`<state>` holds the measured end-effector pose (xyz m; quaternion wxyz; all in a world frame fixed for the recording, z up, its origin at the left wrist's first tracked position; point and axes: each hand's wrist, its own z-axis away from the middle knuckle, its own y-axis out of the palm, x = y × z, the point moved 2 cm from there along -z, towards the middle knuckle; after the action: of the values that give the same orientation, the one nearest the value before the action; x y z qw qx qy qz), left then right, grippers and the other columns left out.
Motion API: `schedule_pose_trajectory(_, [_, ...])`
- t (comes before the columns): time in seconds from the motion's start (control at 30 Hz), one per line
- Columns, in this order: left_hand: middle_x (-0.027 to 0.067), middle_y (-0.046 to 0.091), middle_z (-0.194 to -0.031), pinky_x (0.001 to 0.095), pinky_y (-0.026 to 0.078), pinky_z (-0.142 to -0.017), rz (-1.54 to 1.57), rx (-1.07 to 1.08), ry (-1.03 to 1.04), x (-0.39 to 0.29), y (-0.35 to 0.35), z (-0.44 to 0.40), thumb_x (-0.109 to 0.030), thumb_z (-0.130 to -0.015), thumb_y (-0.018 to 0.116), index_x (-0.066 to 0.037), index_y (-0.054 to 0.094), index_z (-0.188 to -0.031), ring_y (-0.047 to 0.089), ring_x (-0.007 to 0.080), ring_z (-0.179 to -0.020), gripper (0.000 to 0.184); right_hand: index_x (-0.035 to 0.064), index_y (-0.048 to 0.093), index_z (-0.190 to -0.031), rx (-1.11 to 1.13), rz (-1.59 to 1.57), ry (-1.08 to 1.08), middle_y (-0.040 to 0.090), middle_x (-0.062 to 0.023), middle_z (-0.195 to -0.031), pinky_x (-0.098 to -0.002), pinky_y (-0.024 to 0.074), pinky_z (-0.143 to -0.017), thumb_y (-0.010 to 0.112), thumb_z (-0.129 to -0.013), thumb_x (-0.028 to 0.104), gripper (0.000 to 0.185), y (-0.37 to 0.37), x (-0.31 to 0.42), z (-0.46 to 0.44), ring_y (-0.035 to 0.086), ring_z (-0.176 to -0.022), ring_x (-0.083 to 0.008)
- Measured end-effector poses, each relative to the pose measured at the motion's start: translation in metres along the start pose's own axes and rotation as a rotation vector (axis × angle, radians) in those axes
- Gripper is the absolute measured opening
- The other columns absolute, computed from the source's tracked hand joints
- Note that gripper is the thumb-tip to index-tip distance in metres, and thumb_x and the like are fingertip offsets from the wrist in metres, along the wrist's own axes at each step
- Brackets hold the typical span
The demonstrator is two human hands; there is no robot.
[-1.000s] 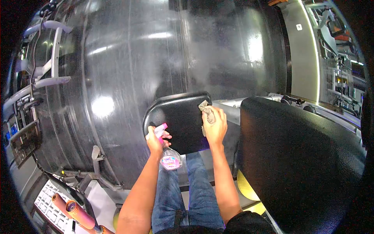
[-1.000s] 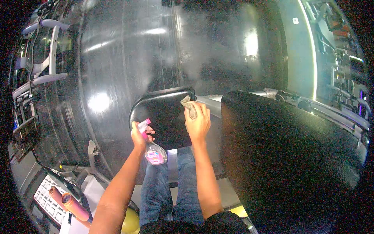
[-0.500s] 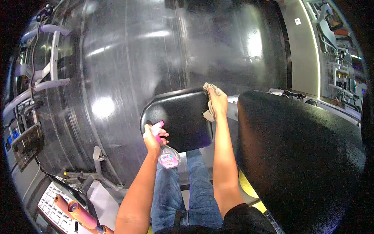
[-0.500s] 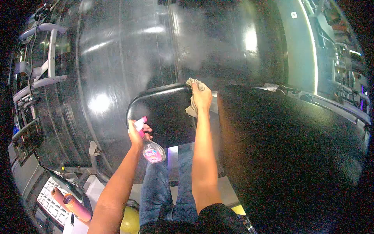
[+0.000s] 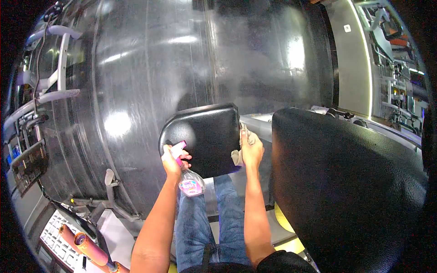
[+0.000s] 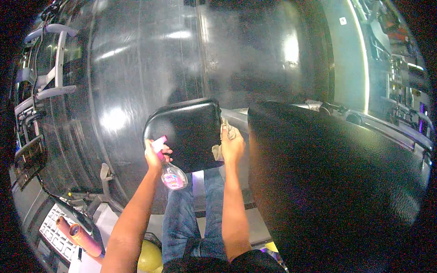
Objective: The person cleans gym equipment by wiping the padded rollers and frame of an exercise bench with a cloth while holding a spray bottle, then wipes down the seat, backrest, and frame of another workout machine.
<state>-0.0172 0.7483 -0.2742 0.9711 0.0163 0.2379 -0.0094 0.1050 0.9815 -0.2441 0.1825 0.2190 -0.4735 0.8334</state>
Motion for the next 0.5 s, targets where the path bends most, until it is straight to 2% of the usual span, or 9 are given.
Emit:
schedule_pose_trajectory(0.07, [0.0153, 0.064, -0.068, 0.0338, 0.048, -0.033, -0.003, -0.002, -0.021, 0.001, 0.000, 0.000, -0.050, -0.097, 0.033, -0.004, 0.051, -0.093, 0.062, 0.0240, -0.048, 0.050, 0.0078, 0.070, -0.103, -0.028, -0.002, 0.009, 0.070, -0.0169, -0.097, -0.0419, 0.0504, -0.078, 0.067, -0.084, 0.040, 0.038, 0.009, 0.002, -0.001, 0.067, -0.091, -0.0357])
schedule_pose_trajectory(0.13, [0.0147, 0.064, -0.068, 0.0344, 0.048, -0.034, 0.013, -0.011, -0.004, 0.002, -0.001, -0.001, -0.050, -0.097, 0.033, -0.002, 0.053, -0.093, 0.062, 0.0239, -0.049, 0.052, 0.0075, 0.070, -0.103, -0.160, -0.086, -0.111, 0.070, -0.0163, -0.098, -0.0420, 0.0501, -0.079, 0.068, -0.084, 0.036, 0.034, 0.016, 0.017, -0.004, 0.067, -0.092, -0.0348])
schedule_pose_trajectory(0.17, [0.0147, 0.064, -0.068, 0.0344, 0.048, -0.034, 0.016, -0.015, -0.004, 0.003, 0.000, -0.001, -0.050, -0.097, 0.033, -0.002, 0.053, -0.093, 0.062, 0.0239, -0.049, 0.052, 0.0085, 0.070, -0.103, -0.245, -0.080, -0.205, 0.070, -0.0131, -0.099, -0.0412, 0.0489, -0.082, 0.069, -0.084, 0.031, 0.029, 0.019, 0.029, -0.003, 0.065, -0.091, -0.0335])
schedule_pose_trajectory(0.23, [0.0123, 0.059, -0.061, 0.0384, 0.048, -0.040, -0.054, -0.052, 0.020, -0.001, 0.005, 0.004, -0.063, -0.092, 0.026, 0.002, 0.059, -0.090, 0.051, 0.0229, -0.039, 0.072, 0.0094, 0.071, -0.103, -0.256, -0.035, -0.256, 0.069, -0.0108, -0.099, -0.0406, 0.0480, -0.083, 0.069, -0.083, 0.028, 0.027, 0.017, 0.038, 0.003, 0.063, -0.091, -0.0323])
schedule_pose_trajectory(0.3, [0.0120, 0.059, -0.061, 0.0378, 0.048, -0.040, -0.045, -0.060, 0.035, -0.004, 0.009, 0.008, -0.062, -0.092, 0.026, 0.002, 0.059, -0.090, 0.052, 0.0230, -0.040, 0.072, 0.0136, 0.071, -0.102, -0.342, 0.002, -0.377, 0.066, -0.0040, -0.102, -0.0393, 0.0469, -0.084, 0.073, -0.078, 0.018, 0.025, 0.019, 0.042, 0.012, 0.058, -0.092, -0.0294])
schedule_pose_trajectory(0.33, [0.0118, 0.059, -0.061, 0.0372, 0.047, -0.040, -0.041, -0.066, 0.048, -0.005, 0.010, 0.009, -0.062, -0.092, 0.026, 0.002, 0.059, -0.091, 0.053, 0.0230, -0.041, 0.072, 0.0136, 0.071, -0.102, -0.339, 0.002, -0.380, 0.066, -0.0040, -0.102, -0.0393, 0.0469, -0.084, 0.073, -0.078, 0.018, 0.025, 0.017, 0.040, 0.018, 0.058, -0.092, -0.0294])
schedule_pose_trajectory(0.43, [0.0117, 0.060, -0.062, 0.0368, 0.047, -0.040, -0.042, -0.035, 0.015, -0.003, 0.006, 0.005, -0.061, -0.092, 0.027, 0.001, 0.059, -0.091, 0.056, 0.0232, -0.044, 0.070, 0.0199, 0.071, -0.104, -0.083, 0.041, -0.653, 0.064, -0.0006, -0.105, -0.0379, 0.0477, -0.084, 0.075, -0.066, 0.002, 0.042, 0.013, 0.041, 0.042, 0.056, -0.095, -0.0271])
schedule_pose_trajectory(0.5, [0.0116, 0.060, -0.063, 0.0370, 0.047, -0.040, -0.048, -0.032, 0.018, -0.001, 0.004, 0.005, -0.061, -0.092, 0.027, 0.001, 0.059, -0.091, 0.056, 0.0232, -0.045, 0.070, 0.0214, 0.070, -0.104, 0.023, 0.112, -0.709, 0.064, 0.0011, -0.105, -0.0379, 0.0502, -0.083, 0.075, -0.065, 0.001, 0.044, 0.015, 0.036, 0.055, 0.056, -0.095, -0.0262])
